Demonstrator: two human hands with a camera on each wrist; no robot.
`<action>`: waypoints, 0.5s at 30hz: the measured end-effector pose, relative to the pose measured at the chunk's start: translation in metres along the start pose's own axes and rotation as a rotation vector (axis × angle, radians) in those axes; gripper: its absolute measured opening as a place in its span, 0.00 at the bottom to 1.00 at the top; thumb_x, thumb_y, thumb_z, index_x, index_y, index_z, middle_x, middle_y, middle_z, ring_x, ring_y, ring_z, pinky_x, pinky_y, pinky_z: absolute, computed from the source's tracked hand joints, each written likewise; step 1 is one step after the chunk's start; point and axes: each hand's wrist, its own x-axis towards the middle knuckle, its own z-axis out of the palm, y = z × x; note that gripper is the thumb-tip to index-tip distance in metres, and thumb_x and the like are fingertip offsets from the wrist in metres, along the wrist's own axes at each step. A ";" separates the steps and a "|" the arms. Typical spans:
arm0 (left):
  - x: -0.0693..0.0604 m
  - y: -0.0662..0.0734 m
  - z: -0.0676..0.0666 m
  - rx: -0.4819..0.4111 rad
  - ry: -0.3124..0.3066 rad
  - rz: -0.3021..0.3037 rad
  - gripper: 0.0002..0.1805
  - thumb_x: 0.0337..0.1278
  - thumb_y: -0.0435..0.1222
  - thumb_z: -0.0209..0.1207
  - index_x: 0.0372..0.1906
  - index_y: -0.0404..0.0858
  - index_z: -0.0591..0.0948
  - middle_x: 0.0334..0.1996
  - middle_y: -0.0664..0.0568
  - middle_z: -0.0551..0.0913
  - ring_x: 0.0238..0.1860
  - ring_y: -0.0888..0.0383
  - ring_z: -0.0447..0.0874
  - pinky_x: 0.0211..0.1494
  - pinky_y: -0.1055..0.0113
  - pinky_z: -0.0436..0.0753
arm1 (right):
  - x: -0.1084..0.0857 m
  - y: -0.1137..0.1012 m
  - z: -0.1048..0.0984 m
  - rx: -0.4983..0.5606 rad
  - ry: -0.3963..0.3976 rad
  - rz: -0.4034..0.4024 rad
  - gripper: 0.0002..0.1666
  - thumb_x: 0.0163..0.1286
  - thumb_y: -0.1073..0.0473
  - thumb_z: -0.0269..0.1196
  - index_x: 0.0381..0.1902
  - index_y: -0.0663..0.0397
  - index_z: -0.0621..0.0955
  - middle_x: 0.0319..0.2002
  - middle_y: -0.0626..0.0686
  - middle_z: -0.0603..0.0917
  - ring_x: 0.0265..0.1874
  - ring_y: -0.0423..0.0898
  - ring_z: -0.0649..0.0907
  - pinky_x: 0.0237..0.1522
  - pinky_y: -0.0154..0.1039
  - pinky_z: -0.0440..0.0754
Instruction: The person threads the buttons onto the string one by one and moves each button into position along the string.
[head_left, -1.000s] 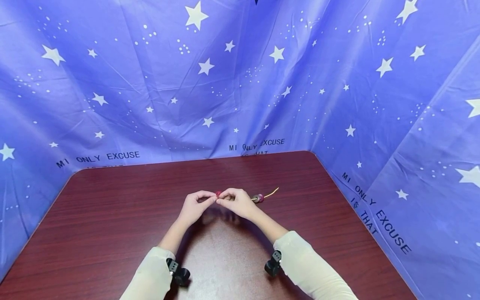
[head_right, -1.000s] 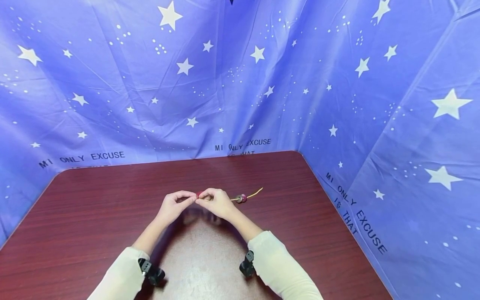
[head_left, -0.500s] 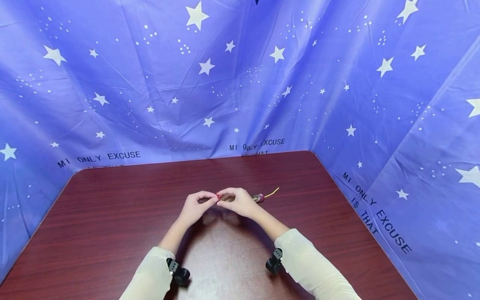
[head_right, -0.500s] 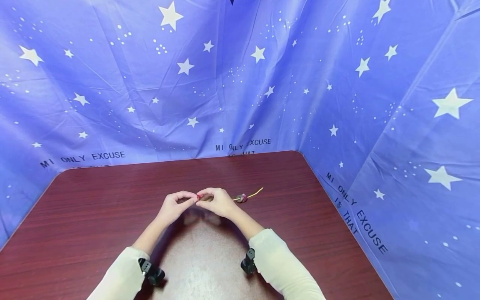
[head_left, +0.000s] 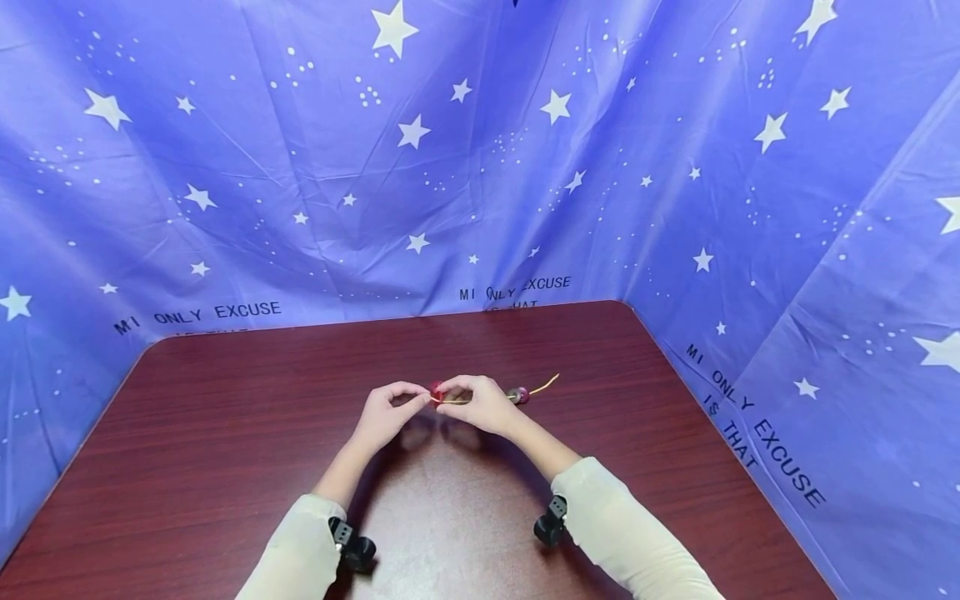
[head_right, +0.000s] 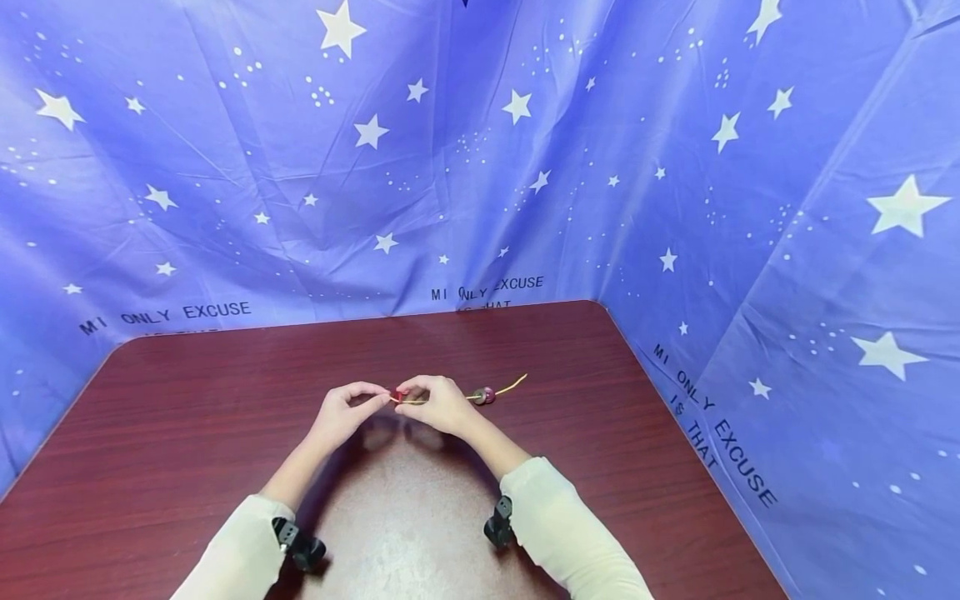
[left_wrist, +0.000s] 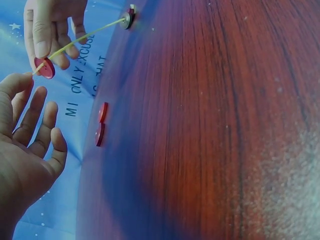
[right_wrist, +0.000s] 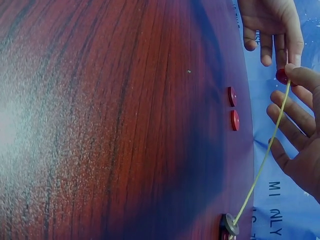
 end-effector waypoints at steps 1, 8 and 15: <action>0.000 0.000 0.000 0.002 0.002 -0.002 0.09 0.54 0.30 0.62 0.38 0.27 0.82 0.38 0.34 0.84 0.34 0.65 0.82 0.40 0.77 0.78 | 0.000 0.001 0.000 -0.006 0.001 0.007 0.15 0.56 0.59 0.69 0.42 0.54 0.83 0.32 0.50 0.87 0.31 0.36 0.82 0.37 0.28 0.79; 0.000 0.001 -0.001 0.024 0.021 -0.002 0.08 0.54 0.30 0.62 0.37 0.28 0.83 0.38 0.35 0.84 0.37 0.57 0.82 0.40 0.77 0.78 | -0.002 0.007 -0.003 -0.034 0.021 0.046 0.16 0.55 0.59 0.70 0.42 0.52 0.83 0.29 0.49 0.86 0.28 0.35 0.81 0.34 0.28 0.79; -0.001 0.000 -0.003 0.065 0.039 -0.008 0.08 0.54 0.32 0.63 0.36 0.31 0.84 0.35 0.38 0.86 0.31 0.69 0.78 0.38 0.77 0.77 | -0.005 0.012 -0.006 -0.054 0.027 0.059 0.18 0.55 0.58 0.69 0.44 0.58 0.83 0.29 0.50 0.86 0.28 0.38 0.81 0.34 0.28 0.78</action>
